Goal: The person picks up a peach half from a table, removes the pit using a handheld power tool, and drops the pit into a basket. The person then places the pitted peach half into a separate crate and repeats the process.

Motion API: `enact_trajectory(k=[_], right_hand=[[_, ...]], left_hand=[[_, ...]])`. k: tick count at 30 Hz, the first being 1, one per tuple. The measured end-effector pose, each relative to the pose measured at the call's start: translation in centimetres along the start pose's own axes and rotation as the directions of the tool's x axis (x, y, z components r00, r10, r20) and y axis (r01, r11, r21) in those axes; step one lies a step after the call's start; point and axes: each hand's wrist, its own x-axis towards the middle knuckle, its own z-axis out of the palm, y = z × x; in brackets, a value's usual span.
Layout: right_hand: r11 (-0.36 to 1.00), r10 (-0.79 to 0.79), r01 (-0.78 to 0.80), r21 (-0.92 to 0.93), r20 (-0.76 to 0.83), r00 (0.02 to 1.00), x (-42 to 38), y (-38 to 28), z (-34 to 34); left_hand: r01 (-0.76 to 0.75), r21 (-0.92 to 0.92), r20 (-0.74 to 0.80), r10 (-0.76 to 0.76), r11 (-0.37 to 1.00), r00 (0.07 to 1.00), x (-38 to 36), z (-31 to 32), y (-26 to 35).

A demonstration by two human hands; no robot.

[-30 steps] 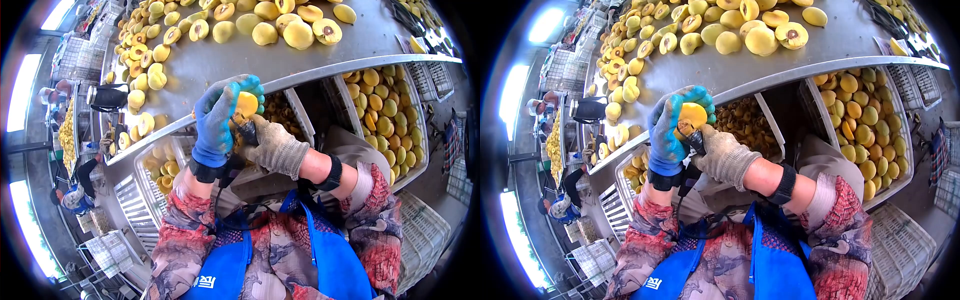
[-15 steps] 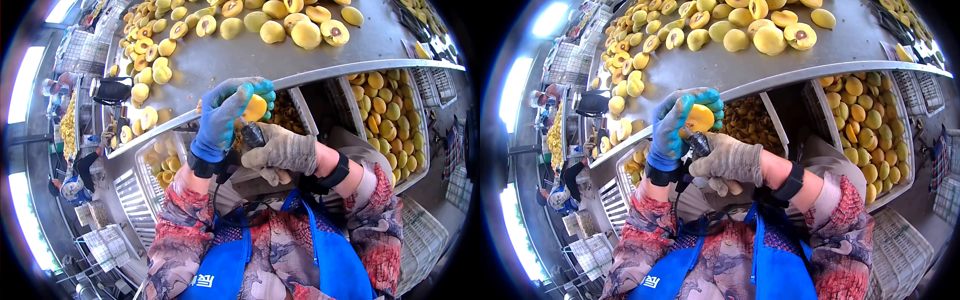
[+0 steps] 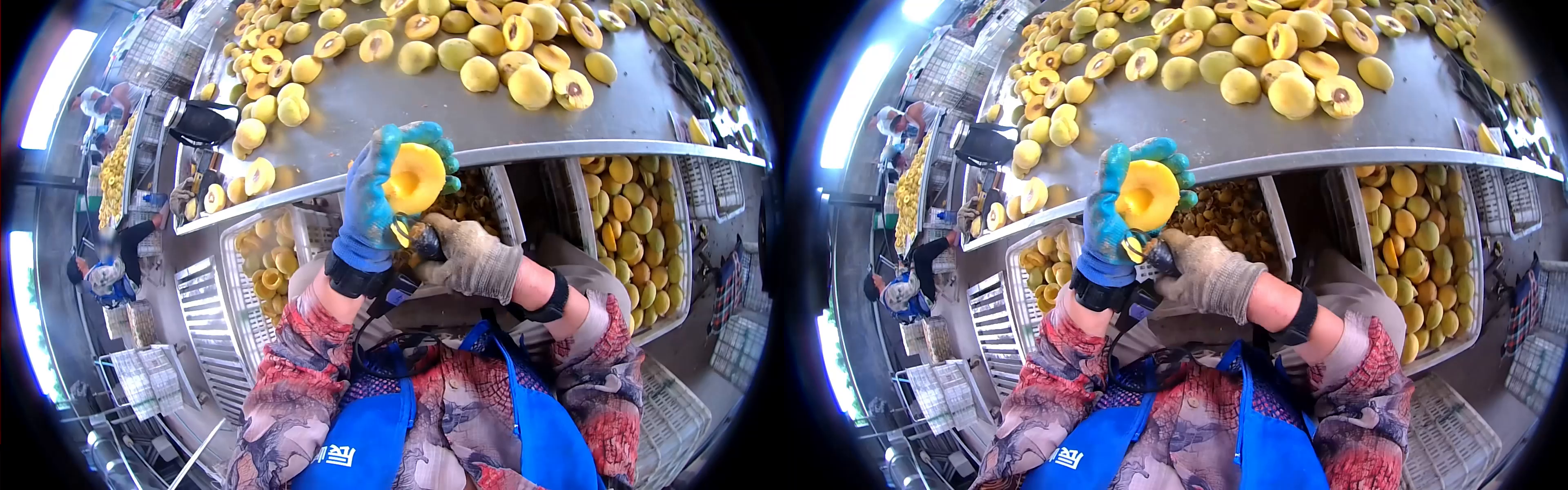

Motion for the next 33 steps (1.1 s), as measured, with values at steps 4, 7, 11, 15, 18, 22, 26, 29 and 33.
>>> enact_trajectory(k=[4, 7, 11, 15, 18, 22, 26, 29, 33], right_hand=[[0.807, 0.085, -0.062, -0.587, 0.012, 0.996, 0.3, 1.8, 0.0], [0.47, 0.402, -0.166, -0.867, 0.043, 0.914, 0.3, 4.4, 1.1], [0.659, 0.11, -0.02, -0.752, 0.071, 0.991, -0.7, 3.2, 0.6], [0.609, 0.098, -0.027, -0.792, 0.041, 0.994, 0.1, 4.4, 2.6], [0.609, 0.067, -0.025, -0.793, 0.02, 0.998, -0.1, 4.4, 2.8], [0.612, 0.059, -0.019, -0.791, 0.022, 0.998, -0.3, 4.2, 2.4], [0.586, 0.052, -0.035, -0.81, -0.006, 0.999, -0.2, 4.3, 2.1], [0.609, 0.061, -0.035, -0.792, 0.003, 0.998, -0.2, 3.9, 1.6], [0.746, 0.195, -0.134, -0.652, 0.021, 0.981, 0.3, 2.7, -1.1]], left_hand=[[-0.208, 0.213, 0.018, 0.209, 0.955, 0.978, -1.1, -4.2, 2.8], [-0.217, 0.87, -0.015, 0.463, 0.444, 0.886, -4.7, -10.4, 7.6], [-0.101, 0.8, 0.338, 0.305, -0.592, 0.89, -5.7, -17.5, 13.0], [-0.188, 0.981, 0.17, 0.284, 0.038, 0.944, 2.2, -9.9, 10.2], [-0.203, 0.976, 0.181, 0.215, 0.084, 0.96, 10.2, -5.9, 7.0], [-0.226, 0.959, 0.246, 0.104, -0.171, 0.964, 19.8, -4.7, 3.0], [-0.219, 0.871, 0.251, 0.014, -0.439, 0.968, 23.8, -4.7, 1.3], [-0.198, 0.941, 0.22, 0.051, -0.274, 0.974, 23.6, -5.3, 1.2], [-0.119, 0.87, 0.118, 0.032, 0.478, 0.993, 21.3, -7.4, 3.3]])
